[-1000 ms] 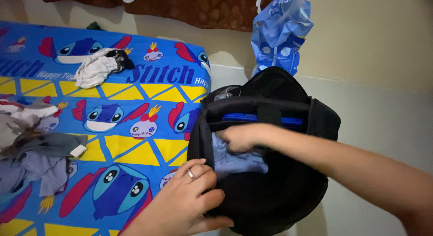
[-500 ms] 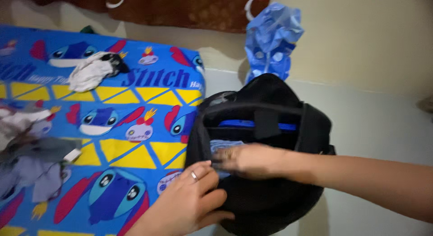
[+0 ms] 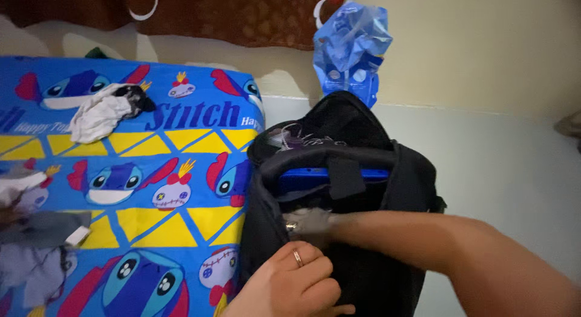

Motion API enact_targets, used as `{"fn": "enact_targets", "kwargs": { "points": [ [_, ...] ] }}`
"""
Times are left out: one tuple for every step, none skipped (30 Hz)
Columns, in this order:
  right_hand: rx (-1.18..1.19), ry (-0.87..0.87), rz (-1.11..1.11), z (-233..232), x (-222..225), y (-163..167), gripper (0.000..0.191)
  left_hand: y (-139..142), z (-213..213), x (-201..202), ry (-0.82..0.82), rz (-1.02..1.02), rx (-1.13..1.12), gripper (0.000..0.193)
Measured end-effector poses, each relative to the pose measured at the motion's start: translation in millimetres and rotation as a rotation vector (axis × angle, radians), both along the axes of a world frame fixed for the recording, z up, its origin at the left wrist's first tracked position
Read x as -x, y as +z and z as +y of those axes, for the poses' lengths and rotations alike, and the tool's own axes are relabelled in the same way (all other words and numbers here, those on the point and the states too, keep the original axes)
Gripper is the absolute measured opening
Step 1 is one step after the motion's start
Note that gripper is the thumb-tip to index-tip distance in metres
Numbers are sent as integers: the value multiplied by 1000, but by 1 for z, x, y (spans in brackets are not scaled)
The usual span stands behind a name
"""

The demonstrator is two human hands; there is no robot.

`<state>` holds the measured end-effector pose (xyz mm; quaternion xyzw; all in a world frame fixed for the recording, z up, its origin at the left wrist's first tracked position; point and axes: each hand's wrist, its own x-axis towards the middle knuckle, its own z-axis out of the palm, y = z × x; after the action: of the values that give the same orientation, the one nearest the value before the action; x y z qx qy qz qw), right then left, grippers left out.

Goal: The person folds clothes one at a time on a bed and places each folded item into an open backpack beside the bed. They smooth and fold shirts and pants by hand, then press the items down inside the backpack compartments.

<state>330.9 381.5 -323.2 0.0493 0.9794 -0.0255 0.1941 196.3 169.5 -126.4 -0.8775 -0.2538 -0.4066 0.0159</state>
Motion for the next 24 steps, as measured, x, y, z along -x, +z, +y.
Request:
{"fn": "enact_targets", "kwargs": {
  "points": [
    [-25, -5, 8, 1, -1, -6, 68, 0, 2, -2, -1, 2, -4, 41],
    [-57, -3, 20, 2, -1, -10, 67, -1, 4, -4, -1, 4, -9, 43],
    [-93, 5, 45, 1, -1, -12, 66, -2, 7, -4, -20, 30, -7, 44],
    [-125, 12, 65, -1, 0, -13, 65, -4, 10, -4, -37, 54, -6, 46],
    [-165, 24, 89, -5, 0, -11, 64, -6, 10, -2, -49, 78, -5, 47],
    [-198, 46, 116, -9, 2, -7, 63, -9, 7, 1, -43, 76, -20, 45],
    [-229, 66, 139, -15, 4, -1, 63, -13, 4, 7, -38, 77, -35, 43],
    [-239, 88, 143, -19, 4, 7, 62, -16, 0, 12, -28, 75, -48, 41],
    [-211, 76, 73, -27, 3, 16, 63, -20, -5, 17, -11, 114, -58, 41],
    [-147, 62, 39, -31, 2, 26, 60, -23, -7, 21, 1, 158, -68, 41],
    [-84, 54, 2, -33, -1, 39, 57, -25, -9, 27, 18, 199, -80, 41],
    [-17, 49, -36, -34, -2, 51, 55, -25, -14, 38, 43, 205, -80, 38],
    [9, 58, -27, -36, -7, 61, 58, -25, -18, 49, 67, 210, -77, 36],
    [36, 71, -20, -35, -15, 71, 62, -24, -22, 55, 96, 213, -74, 35],
    [62, 85, -14, -34, -22, 78, 67, -24, -29, 58, 125, 195, -27, 36],
    [22, 81, -71, -32, -29, 82, 76, -24, -34, 62, 152, 175, 18, 37],
    [-17, 77, -126, -31, -36, 83, 87, -23, -37, 64, 178, 158, 64, 38],
    [-57, 70, -177, -29, -43, 81, 98, -22, -37, 64, 168, 161, 48, 37],
    [-46, 63, -157, -26, -43, 76, 94, -22, -36, 62, 157, 167, 29, 37],
    [-33, 58, -136, -24, -38, 68, 90, -22, -35, 61, 148, 174, 11, 37],
    [-17, 54, -116, -21, -34, 60, 86, -21, -34, 58, 154, 150, 31, 37],
    [-39, 67, -136, -15, -31, 54, 90, -21, -32, 55, 161, 128, 50, 37],
    [-61, 80, -155, -11, -27, 47, 93, -20, -31, 54, 170, 105, 69, 37],
    [-82, 93, -178, -9, -25, 42, 97, -18, -32, 53, 198, 99, 96, 36]
  ]
}}
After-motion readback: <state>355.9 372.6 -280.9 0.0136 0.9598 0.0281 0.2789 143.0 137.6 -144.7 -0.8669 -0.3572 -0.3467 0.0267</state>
